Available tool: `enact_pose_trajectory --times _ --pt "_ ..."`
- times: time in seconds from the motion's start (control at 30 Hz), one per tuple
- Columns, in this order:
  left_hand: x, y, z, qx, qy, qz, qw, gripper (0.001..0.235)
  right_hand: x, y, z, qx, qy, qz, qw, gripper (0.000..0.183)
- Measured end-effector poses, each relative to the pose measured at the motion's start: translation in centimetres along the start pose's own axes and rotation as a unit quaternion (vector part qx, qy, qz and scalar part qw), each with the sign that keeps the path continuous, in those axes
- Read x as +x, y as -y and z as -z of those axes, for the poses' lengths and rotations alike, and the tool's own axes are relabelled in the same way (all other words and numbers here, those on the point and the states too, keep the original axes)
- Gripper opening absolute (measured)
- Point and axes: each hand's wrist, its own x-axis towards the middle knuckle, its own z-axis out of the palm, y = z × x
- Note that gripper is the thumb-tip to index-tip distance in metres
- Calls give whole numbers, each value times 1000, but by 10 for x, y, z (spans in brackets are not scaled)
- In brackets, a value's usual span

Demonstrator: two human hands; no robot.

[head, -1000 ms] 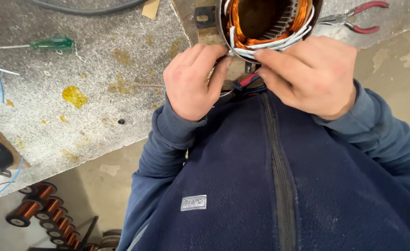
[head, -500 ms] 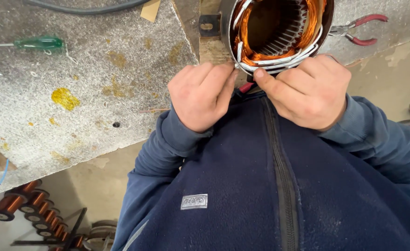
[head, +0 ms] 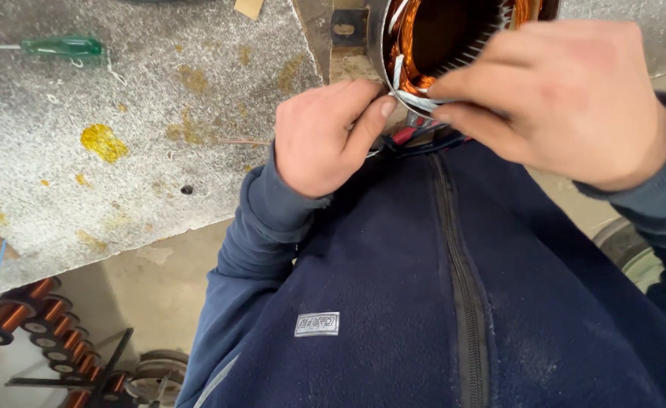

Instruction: Wiring and insulating the coils of an electric motor stator at a workbench.

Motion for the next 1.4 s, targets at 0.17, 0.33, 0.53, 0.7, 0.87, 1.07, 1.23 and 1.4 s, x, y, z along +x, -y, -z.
enact_pose_trajectory --times 0.17,0.33,0.53,0.7,0.87,1.07,1.23,1.4 --pt "7 12 2 -78 41 28 996 26 25 6 9 14 44 7 999 25" --pt "11 31 -2 -216 117 43 968 30 35 9 15 -71 135 -36 988 35" --pt "8 19 -2 -248 124 79 957 28 41 14 14 -168 168 10 971 29" --pt "-7 -7 -6 -64 -5 24 998 16 43 14 11 -166 179 18 970 30" --pt "-13 -6 -7 1 -22 -2 1000 13 46 5 8 -123 205 -19 971 30" --pt "-14 -10 -8 99 -30 11 995 15 64 9 11 -30 400 -187 897 37" --pt "-18 -11 -12 53 -51 -36 997 14 51 13 9 -191 208 33 959 28" --pt "-15 -18 -18 95 -28 -20 995 8 54 15 6 -174 201 24 964 28"
